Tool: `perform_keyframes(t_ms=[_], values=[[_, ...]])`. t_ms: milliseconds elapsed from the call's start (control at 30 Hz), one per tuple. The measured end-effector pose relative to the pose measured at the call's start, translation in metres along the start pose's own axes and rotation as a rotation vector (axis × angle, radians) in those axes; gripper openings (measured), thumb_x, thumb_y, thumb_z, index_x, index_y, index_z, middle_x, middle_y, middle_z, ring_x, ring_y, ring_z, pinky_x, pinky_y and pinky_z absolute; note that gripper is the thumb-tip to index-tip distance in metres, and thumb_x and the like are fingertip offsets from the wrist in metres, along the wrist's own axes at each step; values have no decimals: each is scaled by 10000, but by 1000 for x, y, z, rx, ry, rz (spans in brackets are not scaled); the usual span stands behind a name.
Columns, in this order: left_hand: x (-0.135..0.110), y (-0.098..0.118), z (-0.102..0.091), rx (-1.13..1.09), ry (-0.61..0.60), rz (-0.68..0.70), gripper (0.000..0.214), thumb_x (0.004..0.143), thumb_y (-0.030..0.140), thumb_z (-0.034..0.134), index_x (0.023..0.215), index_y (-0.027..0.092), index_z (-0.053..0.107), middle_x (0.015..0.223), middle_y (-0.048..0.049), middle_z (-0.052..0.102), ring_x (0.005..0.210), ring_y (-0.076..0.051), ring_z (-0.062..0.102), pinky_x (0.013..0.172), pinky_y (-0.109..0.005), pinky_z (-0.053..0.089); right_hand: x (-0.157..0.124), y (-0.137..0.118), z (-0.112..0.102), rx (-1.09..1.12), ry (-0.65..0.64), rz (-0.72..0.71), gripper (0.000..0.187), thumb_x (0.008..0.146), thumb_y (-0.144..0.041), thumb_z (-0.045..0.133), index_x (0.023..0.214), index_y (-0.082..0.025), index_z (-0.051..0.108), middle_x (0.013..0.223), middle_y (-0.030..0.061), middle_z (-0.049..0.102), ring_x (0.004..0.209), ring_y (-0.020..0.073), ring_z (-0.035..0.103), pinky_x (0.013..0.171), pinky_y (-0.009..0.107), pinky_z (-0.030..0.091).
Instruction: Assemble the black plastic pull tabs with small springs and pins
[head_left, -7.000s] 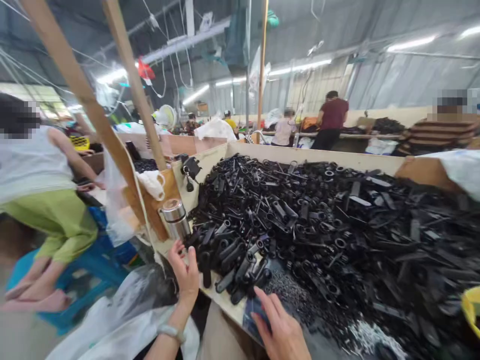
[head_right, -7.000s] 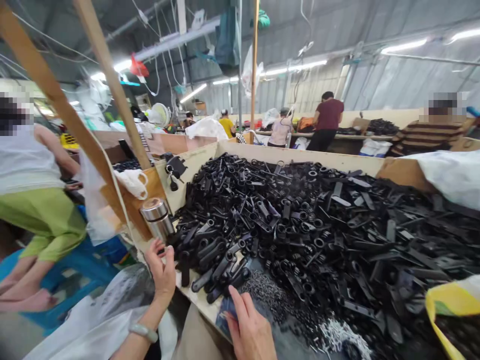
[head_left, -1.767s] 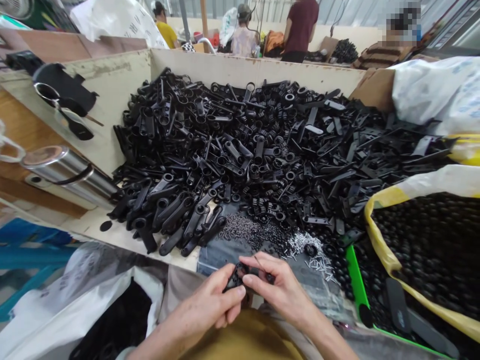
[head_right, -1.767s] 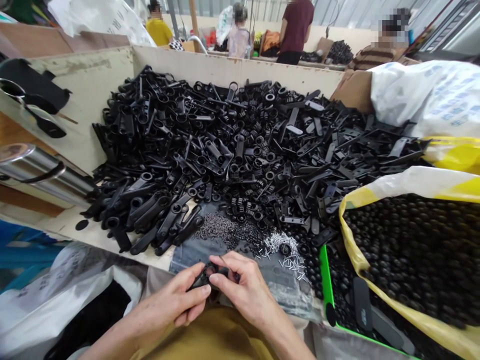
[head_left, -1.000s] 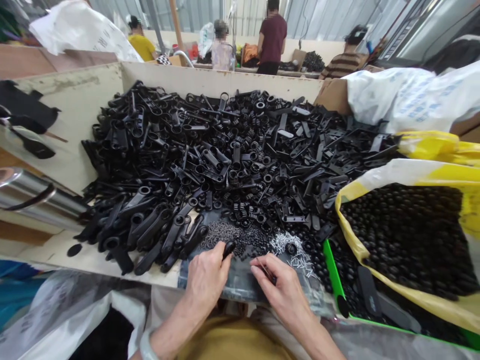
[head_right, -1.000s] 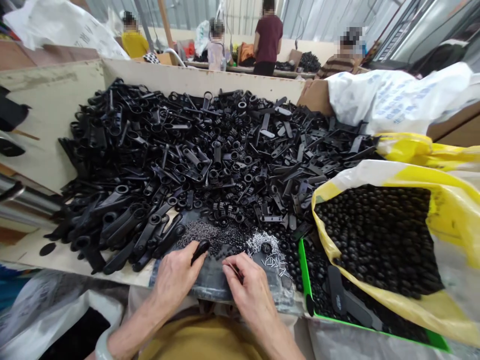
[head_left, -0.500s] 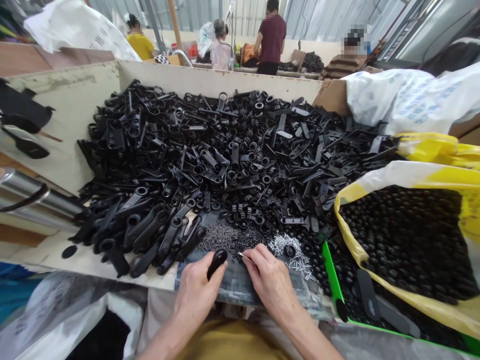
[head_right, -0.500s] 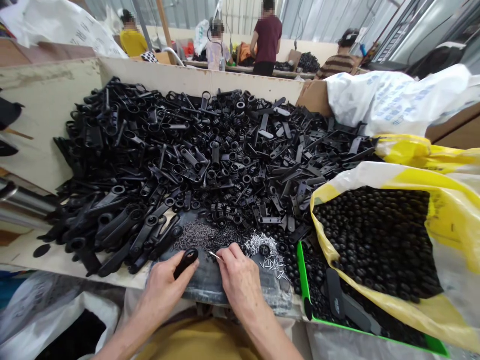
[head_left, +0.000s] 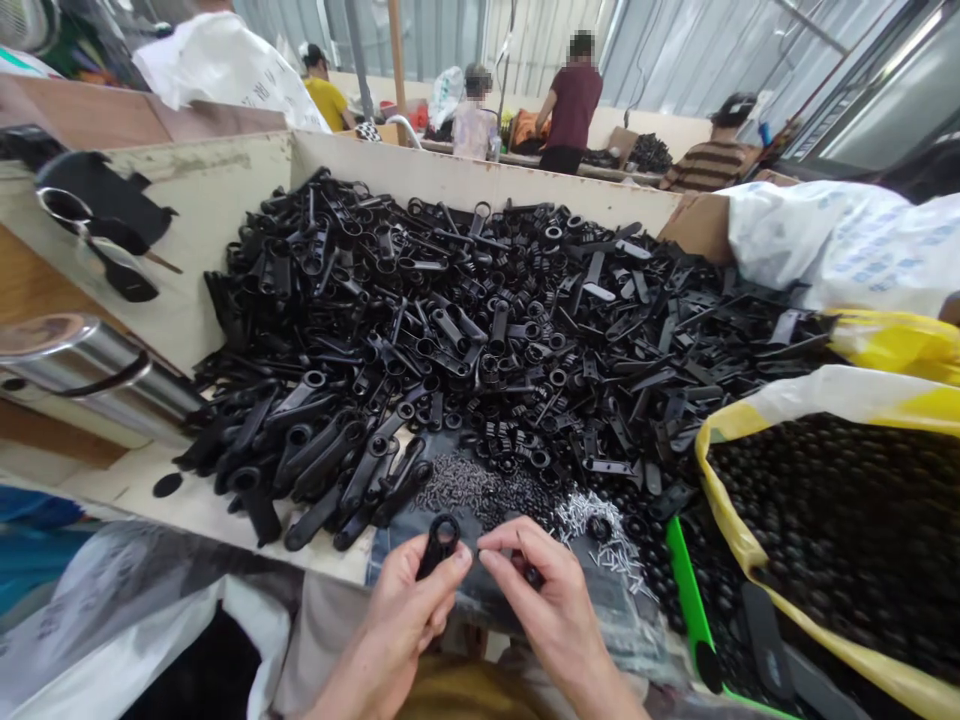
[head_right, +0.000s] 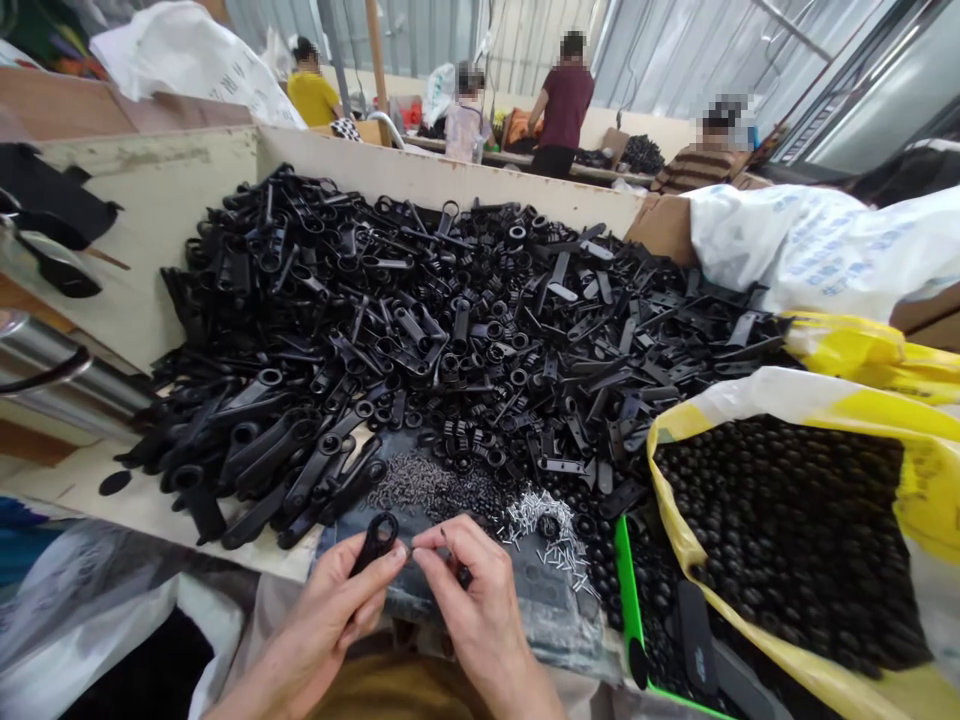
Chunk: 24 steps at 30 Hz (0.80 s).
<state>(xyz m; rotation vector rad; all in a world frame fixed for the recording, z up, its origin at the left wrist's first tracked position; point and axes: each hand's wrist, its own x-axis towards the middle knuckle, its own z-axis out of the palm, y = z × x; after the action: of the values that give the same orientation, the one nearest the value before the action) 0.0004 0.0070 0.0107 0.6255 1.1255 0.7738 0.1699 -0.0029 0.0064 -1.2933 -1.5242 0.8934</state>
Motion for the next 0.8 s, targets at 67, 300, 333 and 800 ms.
perform_keyframes(t_ms=[67,300,333,800], values=[[0,-2,-1,11,10,9,486,755,602,840,851,190,601,491,143,319,458,-51,169,441,-208,129,1,-1,2,8,4,-10,159,991,-271,653,902,-213,772,837,31,727,667,158,613,600,260,461],[-2,-7,-4,8,-10,17,491,757,602,838,870,181,610,508,141,333,460,-49,181,430,-200,116,-2,-1,2,54,-26,16,156,978,-270,667,887,-226,786,824,23,725,675,158,619,603,252,451],[-3,-7,-3,0,-19,18,488,755,597,840,867,183,607,512,141,334,460,-48,180,429,-199,114,-3,0,2,63,-28,29,156,976,-280,673,885,-227,788,823,22,723,677,158,616,608,252,449],[5,-5,18,-147,-37,-80,522,624,564,914,781,190,587,430,151,360,392,-16,170,405,-181,131,-18,12,3,110,93,71,143,963,-316,713,908,-232,816,788,21,725,682,165,625,618,245,462]])
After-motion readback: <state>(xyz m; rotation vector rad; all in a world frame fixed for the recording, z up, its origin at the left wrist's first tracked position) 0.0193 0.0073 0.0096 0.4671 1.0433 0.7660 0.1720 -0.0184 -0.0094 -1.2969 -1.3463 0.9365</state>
